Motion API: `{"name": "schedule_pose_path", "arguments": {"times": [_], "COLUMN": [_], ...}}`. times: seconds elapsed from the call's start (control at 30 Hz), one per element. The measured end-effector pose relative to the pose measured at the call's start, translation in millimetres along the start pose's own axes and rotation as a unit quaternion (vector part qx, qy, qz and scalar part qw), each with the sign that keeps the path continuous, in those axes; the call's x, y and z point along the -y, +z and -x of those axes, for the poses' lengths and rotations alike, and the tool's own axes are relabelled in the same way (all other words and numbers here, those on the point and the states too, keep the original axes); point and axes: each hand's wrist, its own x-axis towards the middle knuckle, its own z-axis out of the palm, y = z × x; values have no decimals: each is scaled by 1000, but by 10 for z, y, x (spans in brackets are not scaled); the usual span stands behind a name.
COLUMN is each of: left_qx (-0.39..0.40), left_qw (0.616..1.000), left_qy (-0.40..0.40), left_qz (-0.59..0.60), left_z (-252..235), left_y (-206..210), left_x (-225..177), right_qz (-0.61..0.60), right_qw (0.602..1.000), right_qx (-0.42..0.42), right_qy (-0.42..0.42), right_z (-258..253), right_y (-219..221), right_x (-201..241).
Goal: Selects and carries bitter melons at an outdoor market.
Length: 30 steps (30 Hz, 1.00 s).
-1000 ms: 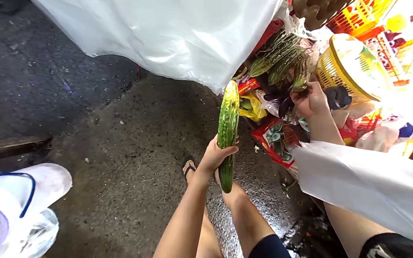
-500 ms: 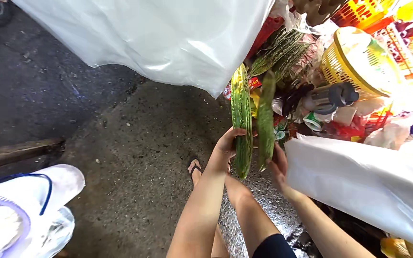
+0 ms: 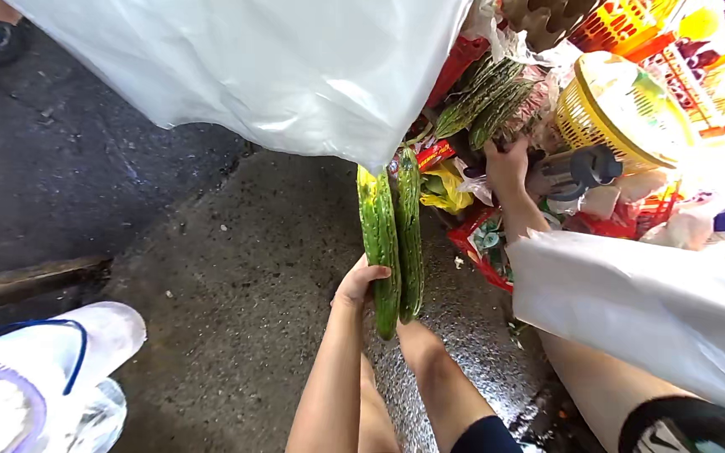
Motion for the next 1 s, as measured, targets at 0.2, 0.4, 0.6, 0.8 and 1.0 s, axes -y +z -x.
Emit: {"name": "schedule_pose_path", "arguments": {"times": [0.2, 0.4, 0.6, 0.8, 1.0], "left_qx": [-2, -16, -33, 28, 88], "left_qw": [1000, 999, 998, 999, 994], "left_qy": [-16, -32, -50, -19, 20], "left_qz": [-13, -4, -37, 41, 61], "left_z": [164, 81, -212, -353, -247], "left_y": [-41, 35, 153, 128, -60], "left_x": [74, 31, -80, 25, 80], "right_qz": [-76, -288, -282, 21, 146], "right_qw": [988, 949, 934, 949, 907], "right_qx": [30, 45, 221, 201, 229], "right_qy": [128, 119, -11, -241, -323], "right_z": [-686, 21, 1689, 2495, 2332], "right_y": [336, -246, -419, -209, -378], "right_x": [103, 25, -349, -380, -211]}}
